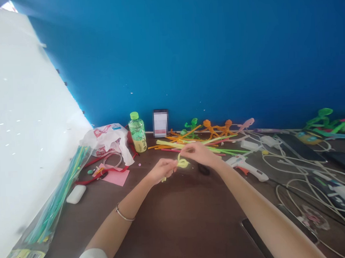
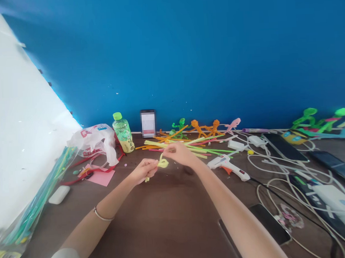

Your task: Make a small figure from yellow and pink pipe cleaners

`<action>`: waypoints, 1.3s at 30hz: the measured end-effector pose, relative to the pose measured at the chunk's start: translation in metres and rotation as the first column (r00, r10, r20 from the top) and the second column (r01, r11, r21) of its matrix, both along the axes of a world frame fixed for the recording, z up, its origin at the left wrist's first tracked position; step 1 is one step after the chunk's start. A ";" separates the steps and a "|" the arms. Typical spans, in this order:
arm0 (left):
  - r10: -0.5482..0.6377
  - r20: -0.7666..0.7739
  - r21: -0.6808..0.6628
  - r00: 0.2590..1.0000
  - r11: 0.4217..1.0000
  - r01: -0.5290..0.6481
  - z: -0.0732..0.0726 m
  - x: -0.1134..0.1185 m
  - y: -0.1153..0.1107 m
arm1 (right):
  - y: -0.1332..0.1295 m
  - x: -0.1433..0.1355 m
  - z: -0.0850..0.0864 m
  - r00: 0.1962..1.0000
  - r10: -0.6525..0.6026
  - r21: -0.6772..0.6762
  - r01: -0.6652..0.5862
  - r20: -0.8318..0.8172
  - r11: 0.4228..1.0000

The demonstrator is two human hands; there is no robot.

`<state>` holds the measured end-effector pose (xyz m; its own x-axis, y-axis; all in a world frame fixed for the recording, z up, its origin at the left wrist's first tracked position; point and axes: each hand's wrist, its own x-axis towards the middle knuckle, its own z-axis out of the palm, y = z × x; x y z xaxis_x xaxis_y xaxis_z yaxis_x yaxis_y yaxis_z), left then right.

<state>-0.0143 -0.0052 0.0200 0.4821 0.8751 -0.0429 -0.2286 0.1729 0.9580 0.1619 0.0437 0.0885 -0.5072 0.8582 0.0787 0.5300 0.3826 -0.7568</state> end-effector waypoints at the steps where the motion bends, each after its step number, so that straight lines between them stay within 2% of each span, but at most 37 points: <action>1: 0.036 -0.069 0.026 0.997 0.999 -0.034 0.001 0.001 0.000 | -0.001 -0.002 0.004 0.999 -0.015 0.040 0.014 0.035 0.999; 5: 0.216 -0.230 0.130 0.949 0.973 -0.190 0.001 0.004 0.001 | -0.010 -0.011 0.014 0.994 -0.089 0.169 0.078 0.063 0.983; 11: 0.401 -0.160 0.108 0.902 0.915 -0.388 -0.007 0.008 0.007 | -0.032 -0.019 0.013 0.995 -0.082 0.206 0.092 -0.055 0.974; 15: 0.406 -0.010 0.019 0.914 0.914 -0.406 -0.010 0.007 0.008 | -0.043 -0.021 0.005 0.998 -0.024 0.237 0.038 -0.061 0.971; 21: 0.384 0.186 -0.139 0.904 0.921 -0.363 -0.004 0.008 0.005 | -0.047 -0.017 -0.013 0.997 -0.073 0.261 0.062 0.035 0.963; 26: 0.351 0.200 -0.152 0.915 0.933 -0.325 -0.003 0.011 0.004 | -0.043 -0.010 -0.024 0.997 -0.059 0.295 0.040 0.056 0.955; 28: 0.377 0.127 -0.098 0.918 0.925 -0.366 -0.004 0.011 0.004 | -0.043 -0.008 -0.025 0.995 -0.075 0.317 0.051 0.063 0.947; 30: 0.444 0.008 0.037 0.896 0.895 -0.444 -0.005 0.012 0.003 | -0.043 -0.006 -0.026 0.995 -0.088 0.336 0.067 0.047 0.939; 33: 0.599 -0.155 0.358 0.786 0.775 -0.520 -0.006 0.010 0.000 | -0.044 -0.004 -0.027 0.997 -0.081 0.336 0.080 -0.009 0.938; 36: 0.708 -0.256 0.584 0.659 0.656 -0.478 -0.010 0.007 -0.002 | -0.047 -0.004 -0.028 0.996 -0.054 0.333 0.075 -0.073 0.940; 39: 0.747 -0.330 0.714 0.577 0.597 -0.365 -0.014 0.003 -0.004 | -0.049 -0.003 -0.030 0.995 0.007 0.340 0.026 -0.095 0.940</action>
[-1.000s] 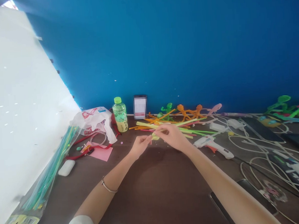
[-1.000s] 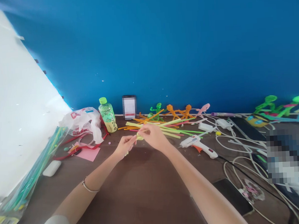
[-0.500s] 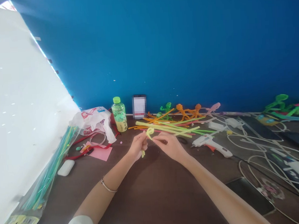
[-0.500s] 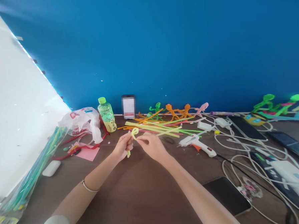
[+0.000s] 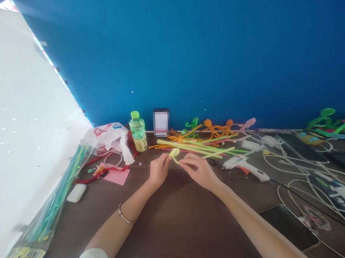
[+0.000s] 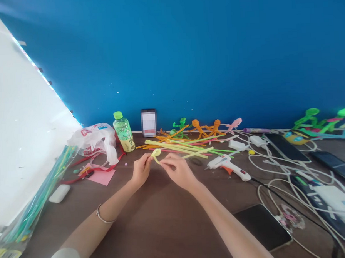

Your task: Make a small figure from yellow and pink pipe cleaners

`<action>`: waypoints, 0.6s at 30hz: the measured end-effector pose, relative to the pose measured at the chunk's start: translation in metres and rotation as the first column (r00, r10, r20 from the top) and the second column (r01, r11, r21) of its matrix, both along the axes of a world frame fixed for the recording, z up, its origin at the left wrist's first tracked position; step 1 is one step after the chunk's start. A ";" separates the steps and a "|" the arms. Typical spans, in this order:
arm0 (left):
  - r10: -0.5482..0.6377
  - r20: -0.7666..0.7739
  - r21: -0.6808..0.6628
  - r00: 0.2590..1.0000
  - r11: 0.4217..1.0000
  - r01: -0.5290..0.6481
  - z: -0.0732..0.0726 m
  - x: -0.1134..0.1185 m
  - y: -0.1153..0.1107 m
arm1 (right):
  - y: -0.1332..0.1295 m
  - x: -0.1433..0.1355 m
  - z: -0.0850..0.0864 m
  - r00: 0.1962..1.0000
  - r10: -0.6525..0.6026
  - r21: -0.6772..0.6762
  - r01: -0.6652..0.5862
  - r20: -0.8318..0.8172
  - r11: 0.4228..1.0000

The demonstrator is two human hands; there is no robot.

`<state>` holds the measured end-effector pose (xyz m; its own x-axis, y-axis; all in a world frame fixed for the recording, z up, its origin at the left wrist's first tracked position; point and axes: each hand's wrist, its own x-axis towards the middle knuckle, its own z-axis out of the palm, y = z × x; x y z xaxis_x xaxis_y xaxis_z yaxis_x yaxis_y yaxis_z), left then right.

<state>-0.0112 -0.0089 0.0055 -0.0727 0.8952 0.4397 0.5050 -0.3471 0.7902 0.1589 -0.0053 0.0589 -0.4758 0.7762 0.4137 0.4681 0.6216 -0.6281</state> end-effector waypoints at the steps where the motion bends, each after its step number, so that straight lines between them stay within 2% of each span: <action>1: 0.003 -0.053 0.023 0.999 1.000 -0.002 -0.001 -0.001 0.000 | 0.000 0.001 0.000 1.000 0.018 0.004 -0.018 0.004 1.000; 5: 0.019 -0.191 0.104 0.981 0.995 0.001 -0.005 -0.003 0.000 | 0.000 0.004 -0.002 0.995 0.069 0.067 -0.074 0.073 0.995; 10: 0.060 -0.306 0.191 0.950 0.982 0.000 -0.006 -0.002 0.000 | 0.003 0.010 -0.005 0.957 0.081 0.235 -0.150 0.279 0.960; 15: 0.073 -0.295 0.227 0.953 0.974 -0.004 -0.007 -0.003 0.001 | 0.002 0.014 -0.004 0.925 0.031 0.362 -0.179 0.380 0.915; 18: 0.027 -0.209 0.173 0.977 0.985 0.009 -0.006 -0.002 0.001 | 0.001 0.016 -0.004 0.917 0.024 0.383 -0.190 0.399 0.904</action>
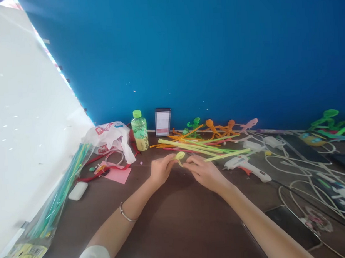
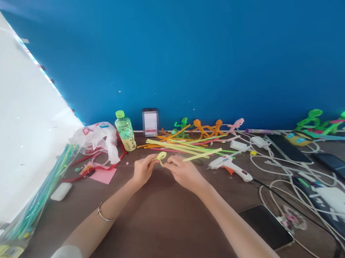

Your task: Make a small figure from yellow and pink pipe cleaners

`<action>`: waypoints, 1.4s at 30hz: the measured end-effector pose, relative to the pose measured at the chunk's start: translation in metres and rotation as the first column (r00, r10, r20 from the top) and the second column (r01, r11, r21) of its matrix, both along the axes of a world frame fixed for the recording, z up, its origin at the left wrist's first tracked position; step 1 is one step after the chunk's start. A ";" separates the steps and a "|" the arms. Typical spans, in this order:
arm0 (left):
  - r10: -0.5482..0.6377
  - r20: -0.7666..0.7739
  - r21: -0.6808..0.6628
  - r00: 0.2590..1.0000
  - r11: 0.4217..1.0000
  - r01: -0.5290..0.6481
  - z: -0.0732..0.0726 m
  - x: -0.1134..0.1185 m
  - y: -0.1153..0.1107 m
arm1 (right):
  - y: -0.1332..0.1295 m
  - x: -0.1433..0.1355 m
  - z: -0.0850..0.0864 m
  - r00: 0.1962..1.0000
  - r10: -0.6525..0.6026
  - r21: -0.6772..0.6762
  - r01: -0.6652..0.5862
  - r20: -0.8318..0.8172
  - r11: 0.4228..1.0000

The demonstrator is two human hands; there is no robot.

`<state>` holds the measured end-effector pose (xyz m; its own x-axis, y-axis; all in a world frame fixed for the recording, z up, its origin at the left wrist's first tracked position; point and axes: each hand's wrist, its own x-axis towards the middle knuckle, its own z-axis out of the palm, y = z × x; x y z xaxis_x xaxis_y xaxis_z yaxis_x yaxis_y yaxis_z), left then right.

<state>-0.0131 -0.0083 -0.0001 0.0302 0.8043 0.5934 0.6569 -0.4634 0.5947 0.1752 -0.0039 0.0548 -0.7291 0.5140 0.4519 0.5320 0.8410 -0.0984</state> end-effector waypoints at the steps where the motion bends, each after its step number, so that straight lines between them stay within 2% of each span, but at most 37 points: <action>1: -0.021 0.063 -0.045 0.998 0.999 0.024 0.001 0.001 0.000 | 0.000 0.000 -0.001 1.000 -0.004 0.007 0.004 0.002 1.000; 3: -0.070 0.255 -0.152 0.964 0.982 0.112 0.003 0.005 -0.001 | 0.000 0.000 -0.004 0.999 -0.028 0.019 0.028 -0.023 0.999; 4: -0.090 0.373 -0.196 0.924 0.965 0.173 0.005 0.007 -0.001 | 0.000 0.000 -0.006 0.998 -0.047 0.017 0.048 -0.048 0.999; 6: -0.109 0.600 -0.248 0.793 0.917 0.313 0.008 0.012 0.000 | 0.002 -0.001 -0.010 0.989 -0.098 -0.016 0.096 -0.112 0.995; 9: -0.064 0.839 -0.255 0.540 0.830 0.496 0.014 0.016 0.001 | 0.005 -0.005 -0.014 0.965 -0.161 -0.139 0.133 -0.209 0.981; 11: -0.012 0.922 -0.240 0.388 0.769 0.593 0.016 0.016 0.001 | 0.007 -0.007 -0.014 0.942 -0.188 -0.232 0.124 -0.278 0.965; 13: 0.030 0.960 -0.219 0.279 0.703 0.676 0.018 0.015 0.001 | 0.009 -0.009 -0.013 0.925 -0.200 -0.310 0.097 -0.321 0.946; 16: 0.075 0.981 -0.188 0.180 0.611 0.769 0.019 0.013 0.001 | 0.012 -0.011 -0.009 0.923 -0.211 -0.399 0.071 -0.321 0.914; 18: 0.100 0.985 -0.175 0.143 0.565 0.807 0.018 0.013 0.000 | 0.015 -0.011 -0.007 0.927 -0.227 -0.448 0.074 -0.298 0.891; 21: 0.106 0.985 -0.171 0.135 0.530 0.831 0.017 0.011 0.001 | 0.019 -0.011 -0.003 0.937 -0.239 -0.515 0.077 -0.256 0.853; 27: 0.038 0.974 -0.208 0.225 0.551 0.808 0.015 0.007 0.004 | 0.029 -0.007 0.007 0.956 -0.205 -0.560 0.054 -0.211 0.827; 32: -0.033 0.953 -0.258 0.301 0.434 0.863 0.018 0.005 0.002 | 0.037 -0.003 0.017 0.979 -0.172 -0.559 0.082 -0.110 0.825; 34: -0.054 0.943 -0.277 0.329 0.419 0.864 0.019 0.005 0.002 | 0.039 -0.003 0.023 0.987 -0.150 -0.536 0.093 -0.062 0.839; 37: -0.061 0.915 -0.329 0.398 0.455 0.827 0.020 0.007 0.002 | 0.038 -0.007 0.033 0.986 -0.164 -0.445 0.150 0.006 0.883; 42: -0.062 0.834 -0.411 0.548 0.593 0.693 0.018 0.010 0.002 | 0.026 -0.018 0.042 0.964 -0.261 -0.321 0.261 0.043 0.910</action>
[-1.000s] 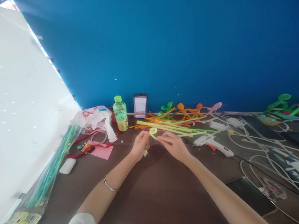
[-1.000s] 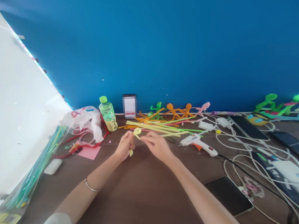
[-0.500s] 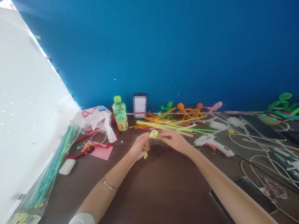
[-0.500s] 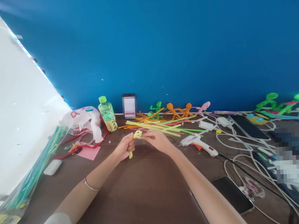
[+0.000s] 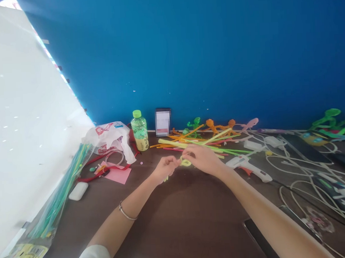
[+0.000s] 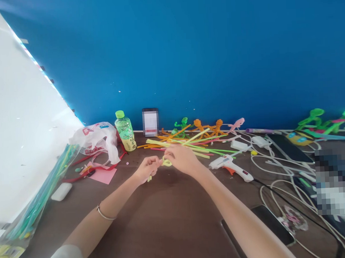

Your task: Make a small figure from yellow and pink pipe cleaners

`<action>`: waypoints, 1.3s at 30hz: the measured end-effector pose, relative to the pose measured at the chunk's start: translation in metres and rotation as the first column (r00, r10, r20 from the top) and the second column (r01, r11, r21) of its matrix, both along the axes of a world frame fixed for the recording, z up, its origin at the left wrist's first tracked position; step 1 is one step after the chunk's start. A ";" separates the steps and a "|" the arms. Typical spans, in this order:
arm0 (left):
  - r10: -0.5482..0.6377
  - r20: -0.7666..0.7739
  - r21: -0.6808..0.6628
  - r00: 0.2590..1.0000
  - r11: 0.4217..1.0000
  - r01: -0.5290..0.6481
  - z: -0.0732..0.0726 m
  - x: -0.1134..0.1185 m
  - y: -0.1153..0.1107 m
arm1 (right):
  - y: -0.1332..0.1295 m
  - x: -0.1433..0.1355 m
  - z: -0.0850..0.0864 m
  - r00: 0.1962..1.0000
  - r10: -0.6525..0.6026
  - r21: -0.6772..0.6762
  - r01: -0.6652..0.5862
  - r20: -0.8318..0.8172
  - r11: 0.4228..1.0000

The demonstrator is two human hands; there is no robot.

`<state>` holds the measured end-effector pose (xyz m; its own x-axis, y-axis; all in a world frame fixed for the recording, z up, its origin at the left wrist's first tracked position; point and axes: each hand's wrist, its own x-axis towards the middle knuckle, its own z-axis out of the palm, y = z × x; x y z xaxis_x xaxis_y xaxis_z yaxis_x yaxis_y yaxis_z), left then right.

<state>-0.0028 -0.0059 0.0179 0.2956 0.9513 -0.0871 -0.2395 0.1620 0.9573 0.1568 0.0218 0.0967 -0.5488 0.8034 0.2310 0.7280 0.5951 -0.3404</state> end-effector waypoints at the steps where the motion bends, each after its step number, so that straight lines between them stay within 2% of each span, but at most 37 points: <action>1: 0.039 -0.030 0.018 0.999 0.999 -0.038 -0.001 0.001 0.000 | -0.003 -0.002 0.000 1.000 -0.016 0.007 0.016 -0.002 1.000; 4: 0.155 -0.060 0.060 0.986 0.987 -0.152 -0.002 0.002 0.000 | -0.010 -0.006 -0.002 0.998 -0.050 0.033 0.051 -0.023 0.998; 9: 0.280 0.065 0.002 0.958 0.960 -0.281 -0.004 0.005 0.000 | -0.021 -0.007 -0.014 0.996 -0.038 0.115 0.048 -0.086 0.992; 17: 0.266 0.330 -0.142 0.906 0.962 -0.232 -0.003 0.009 -0.002 | -0.035 -0.008 -0.044 0.987 -0.055 0.270 0.094 -0.149 0.958; 20: 0.272 0.383 -0.190 0.883 0.959 -0.212 -0.004 0.009 -0.001 | -0.038 -0.009 -0.053 0.982 -0.048 0.276 0.099 -0.185 0.956; 23: 0.269 0.432 -0.237 0.861 0.955 -0.180 -0.005 0.008 0.000 | -0.039 -0.010 -0.059 0.950 -0.030 0.189 0.093 -0.312 0.978; 26: 0.244 0.491 -0.291 0.836 0.951 -0.107 -0.003 0.006 0.001 | -0.040 -0.012 -0.060 0.858 -0.073 -0.013 0.076 -0.508 0.997; 28: 0.222 0.521 -0.331 0.824 0.943 -0.044 -0.001 0.005 0.000 | -0.039 -0.012 -0.057 0.779 -0.148 -0.175 0.049 -0.610 0.983; 30: 0.203 0.542 -0.361 0.815 0.933 0.008 0.001 0.003 0.000 | -0.037 -0.011 -0.054 0.745 -0.217 -0.323 0.002 -0.631 0.947; 34: 0.167 0.542 -0.377 0.824 0.924 0.061 0.002 0.001 -0.001 | -0.028 -0.002 -0.049 0.778 -0.294 -0.505 -0.033 -0.555 0.863; 36: 0.131 0.518 -0.371 0.845 0.925 0.084 0.001 0.000 -0.002 | -0.022 0.003 -0.047 0.791 -0.309 -0.525 -0.019 -0.528 0.851; 39: 0.043 0.476 -0.327 0.878 0.936 0.131 -0.001 -0.002 -0.002 | -0.013 0.011 -0.042 0.821 -0.291 -0.503 0.006 -0.491 0.864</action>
<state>-0.0050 -0.0077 0.0172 0.4246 0.8727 -0.2411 -0.6294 0.4760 0.6143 0.1675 0.0086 0.0544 -0.3138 0.9490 0.0299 0.4072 0.1629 -0.8987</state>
